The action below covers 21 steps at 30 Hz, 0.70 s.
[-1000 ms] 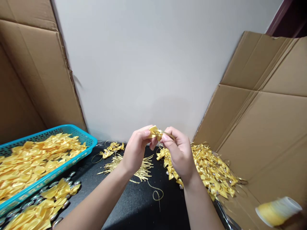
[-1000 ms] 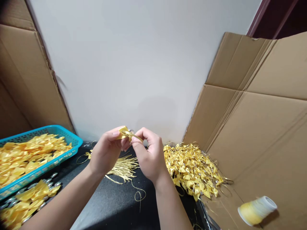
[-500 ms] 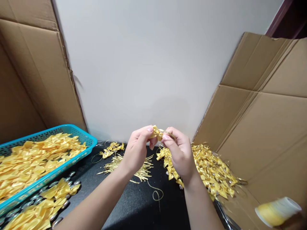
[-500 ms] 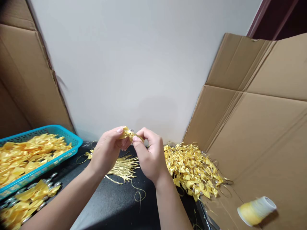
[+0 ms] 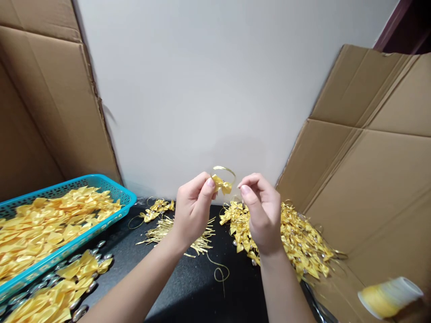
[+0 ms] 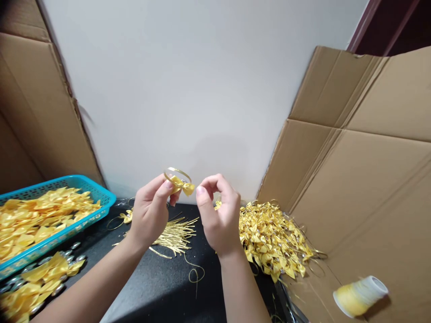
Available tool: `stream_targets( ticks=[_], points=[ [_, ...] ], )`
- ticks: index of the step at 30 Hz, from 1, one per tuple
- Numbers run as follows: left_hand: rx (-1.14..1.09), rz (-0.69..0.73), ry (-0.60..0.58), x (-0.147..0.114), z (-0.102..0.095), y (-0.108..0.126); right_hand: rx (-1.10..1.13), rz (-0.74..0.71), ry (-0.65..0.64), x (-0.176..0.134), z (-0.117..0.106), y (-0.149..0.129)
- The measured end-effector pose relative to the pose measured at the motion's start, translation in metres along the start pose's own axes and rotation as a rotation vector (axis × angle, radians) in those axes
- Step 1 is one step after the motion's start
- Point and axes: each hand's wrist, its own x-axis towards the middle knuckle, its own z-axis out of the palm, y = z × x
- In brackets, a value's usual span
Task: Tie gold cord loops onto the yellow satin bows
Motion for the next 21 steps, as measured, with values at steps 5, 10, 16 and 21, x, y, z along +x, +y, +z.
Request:
stream_targets(
  ticks=[5,10,16,21],
  points=[
    [0.203,0.129,0.087,-0.006,0.004,-0.004,-0.077,-0.110,0.162,-0.004,0.005,-0.002],
    [0.304,0.223,0.127,-0.006,0.008,-0.013,-0.181,-0.212,0.189,-0.004,0.008,0.000],
    [0.288,0.161,0.206,-0.007,0.012,-0.017,-0.178,-0.134,0.252,-0.003,0.012,0.008],
    [0.127,-0.027,0.185,-0.003,0.014,-0.013,-0.079,0.035,0.355,-0.002,0.014,0.018]
  ],
)
